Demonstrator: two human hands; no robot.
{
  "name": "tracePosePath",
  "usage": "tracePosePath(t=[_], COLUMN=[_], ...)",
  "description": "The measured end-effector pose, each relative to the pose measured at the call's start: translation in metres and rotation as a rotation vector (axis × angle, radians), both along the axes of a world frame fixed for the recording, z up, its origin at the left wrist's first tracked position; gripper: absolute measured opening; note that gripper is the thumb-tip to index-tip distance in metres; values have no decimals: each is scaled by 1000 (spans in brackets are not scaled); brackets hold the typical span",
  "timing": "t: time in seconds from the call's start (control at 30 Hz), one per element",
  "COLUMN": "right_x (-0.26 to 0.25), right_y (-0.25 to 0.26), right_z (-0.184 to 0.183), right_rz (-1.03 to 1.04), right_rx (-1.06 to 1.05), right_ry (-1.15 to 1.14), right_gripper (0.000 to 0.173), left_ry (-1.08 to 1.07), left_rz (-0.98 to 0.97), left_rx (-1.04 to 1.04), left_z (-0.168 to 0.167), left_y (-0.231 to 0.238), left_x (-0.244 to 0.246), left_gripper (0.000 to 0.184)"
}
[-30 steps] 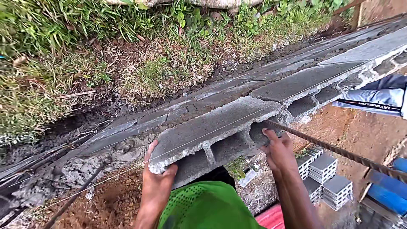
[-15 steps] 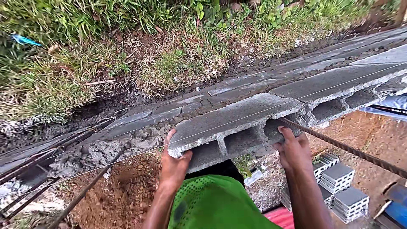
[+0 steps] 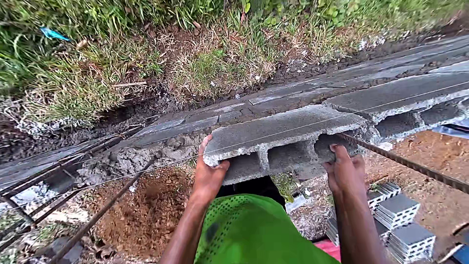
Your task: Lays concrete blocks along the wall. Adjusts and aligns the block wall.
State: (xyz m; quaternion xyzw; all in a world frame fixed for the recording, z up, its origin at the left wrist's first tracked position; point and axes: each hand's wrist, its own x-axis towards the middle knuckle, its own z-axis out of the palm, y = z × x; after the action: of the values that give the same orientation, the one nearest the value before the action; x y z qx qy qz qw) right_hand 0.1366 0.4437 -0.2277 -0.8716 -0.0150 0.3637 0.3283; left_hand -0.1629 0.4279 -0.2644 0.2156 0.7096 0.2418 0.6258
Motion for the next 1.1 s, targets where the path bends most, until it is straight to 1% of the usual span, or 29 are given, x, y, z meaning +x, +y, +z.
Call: tracePosePath(t=[0.1, 0.17, 0.3, 0.4, 0.5, 0.6, 0.7, 0.77, 0.83, 0.9, 1.1], right_x=[0, 5, 6, 9, 12, 11, 11, 12, 10, 10, 12], right_y=[1, 1, 1, -2, -1, -2, 0, 2, -4, -1, 1], right_z=[5, 8, 18, -2, -7, -5, 6, 6, -1, -8, -5], right_rz=[-16, -17, 4, 32, 47, 17, -12, 15, 49, 62, 47], right_rx=[28, 50, 47, 37, 41, 75, 90, 83, 39, 33, 56], right_ry=[-2, 7, 21, 0, 9, 20, 36, 27, 9, -18, -1], right_gripper=[48, 45, 46, 49, 54, 52, 52, 50, 57, 62, 60], left_ry=[-26, -39, 13, 36, 29, 20, 2, 3, 18, 9, -14], left_rz=[9, 5, -27, -8, -13, -13, -2, 1, -7, 0, 8], left_rx=[34, 56, 85, 42, 40, 39, 64, 53, 1, 7, 46], left_z=[-1, 2, 12, 1, -3, -1, 5, 4, 2, -1, 1], left_y=[-2, -1, -5, -10, -9, -8, -5, -2, -4, 1, 1], left_x=[2, 4, 2, 8, 9, 8, 9, 10, 8, 10, 13], left_gripper=[89, 88, 91, 90, 91, 91, 90, 89, 87, 87, 87])
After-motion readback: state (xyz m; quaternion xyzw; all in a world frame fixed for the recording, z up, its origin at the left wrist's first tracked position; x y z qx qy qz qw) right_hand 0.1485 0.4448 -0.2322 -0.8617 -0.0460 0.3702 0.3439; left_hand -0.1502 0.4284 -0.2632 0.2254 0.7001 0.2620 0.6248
